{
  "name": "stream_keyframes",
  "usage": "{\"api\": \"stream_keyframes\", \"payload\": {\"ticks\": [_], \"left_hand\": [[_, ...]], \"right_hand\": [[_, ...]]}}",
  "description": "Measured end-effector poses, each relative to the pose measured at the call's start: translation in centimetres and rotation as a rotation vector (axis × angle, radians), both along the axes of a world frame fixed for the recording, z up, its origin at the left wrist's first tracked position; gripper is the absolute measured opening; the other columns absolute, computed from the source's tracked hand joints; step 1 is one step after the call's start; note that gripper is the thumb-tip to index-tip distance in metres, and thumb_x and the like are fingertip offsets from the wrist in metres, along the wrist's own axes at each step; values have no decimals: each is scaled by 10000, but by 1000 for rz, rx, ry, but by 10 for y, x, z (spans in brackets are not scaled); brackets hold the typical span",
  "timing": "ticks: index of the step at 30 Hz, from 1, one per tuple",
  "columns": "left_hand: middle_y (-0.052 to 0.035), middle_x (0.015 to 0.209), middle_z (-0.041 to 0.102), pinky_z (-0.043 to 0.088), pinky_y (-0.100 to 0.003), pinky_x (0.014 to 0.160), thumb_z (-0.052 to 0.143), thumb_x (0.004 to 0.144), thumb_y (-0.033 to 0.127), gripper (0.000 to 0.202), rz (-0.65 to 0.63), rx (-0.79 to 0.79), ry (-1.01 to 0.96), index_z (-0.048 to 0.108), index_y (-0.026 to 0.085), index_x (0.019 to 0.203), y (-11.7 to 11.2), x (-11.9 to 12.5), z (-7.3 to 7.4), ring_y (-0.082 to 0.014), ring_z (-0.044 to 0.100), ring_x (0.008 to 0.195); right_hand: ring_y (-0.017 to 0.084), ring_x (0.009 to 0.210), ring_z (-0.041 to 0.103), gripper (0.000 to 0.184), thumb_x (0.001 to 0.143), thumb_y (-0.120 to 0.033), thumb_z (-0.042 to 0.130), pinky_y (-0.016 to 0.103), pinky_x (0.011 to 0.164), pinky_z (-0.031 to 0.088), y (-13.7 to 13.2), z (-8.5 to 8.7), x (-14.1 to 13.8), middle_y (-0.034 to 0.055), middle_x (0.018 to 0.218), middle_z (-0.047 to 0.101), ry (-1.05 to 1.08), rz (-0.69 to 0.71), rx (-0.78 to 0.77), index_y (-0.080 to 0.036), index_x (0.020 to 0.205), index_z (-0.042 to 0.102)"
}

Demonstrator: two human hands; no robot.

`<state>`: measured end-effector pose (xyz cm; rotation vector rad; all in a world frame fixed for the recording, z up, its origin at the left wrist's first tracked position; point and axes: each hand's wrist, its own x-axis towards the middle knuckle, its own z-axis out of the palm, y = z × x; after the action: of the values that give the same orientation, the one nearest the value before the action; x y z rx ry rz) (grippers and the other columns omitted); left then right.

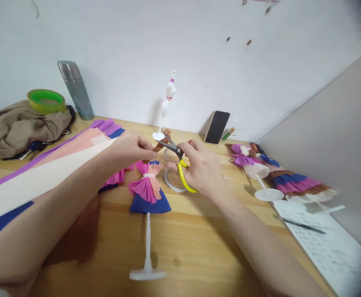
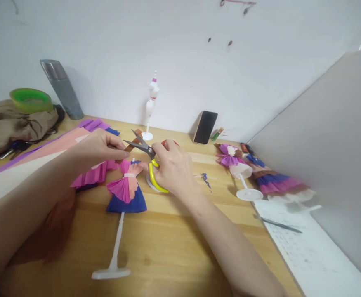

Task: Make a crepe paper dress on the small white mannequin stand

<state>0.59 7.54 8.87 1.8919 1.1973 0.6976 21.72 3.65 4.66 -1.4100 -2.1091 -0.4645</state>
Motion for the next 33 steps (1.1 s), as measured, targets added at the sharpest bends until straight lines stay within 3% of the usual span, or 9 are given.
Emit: {"api": "stream_keyframes", "payload": {"ticks": [9,19,33], "left_hand": [[35,528,419,209,-256,501,654,627,261,167,3,-69,56,580,162,515,-1,1,4,-79,341,525],[-7,569,577,288,-249,498,656,617,282,135,-29,-81,37,645,171,543,2,-2,2,-107,461,564],[1,533,576,304,-242,500,680,641,248,139,-69,-73,2,652,166,533,4,-4,0,-98,461,548]], "right_hand": [[183,661,513,462,893,-549,474,276,553,290,0,0,0,105,848,644,-15,4,-18,-137,940,676],[173,646,558,434,887,-544,509,274,531,236,-1,2,1,91,840,667,-5,4,-79,-148,947,675],[149,550,494,433,892,-536,510,275,522,203,-1,2,2,59,688,625,-10,-26,-80,-150,901,704]]}}
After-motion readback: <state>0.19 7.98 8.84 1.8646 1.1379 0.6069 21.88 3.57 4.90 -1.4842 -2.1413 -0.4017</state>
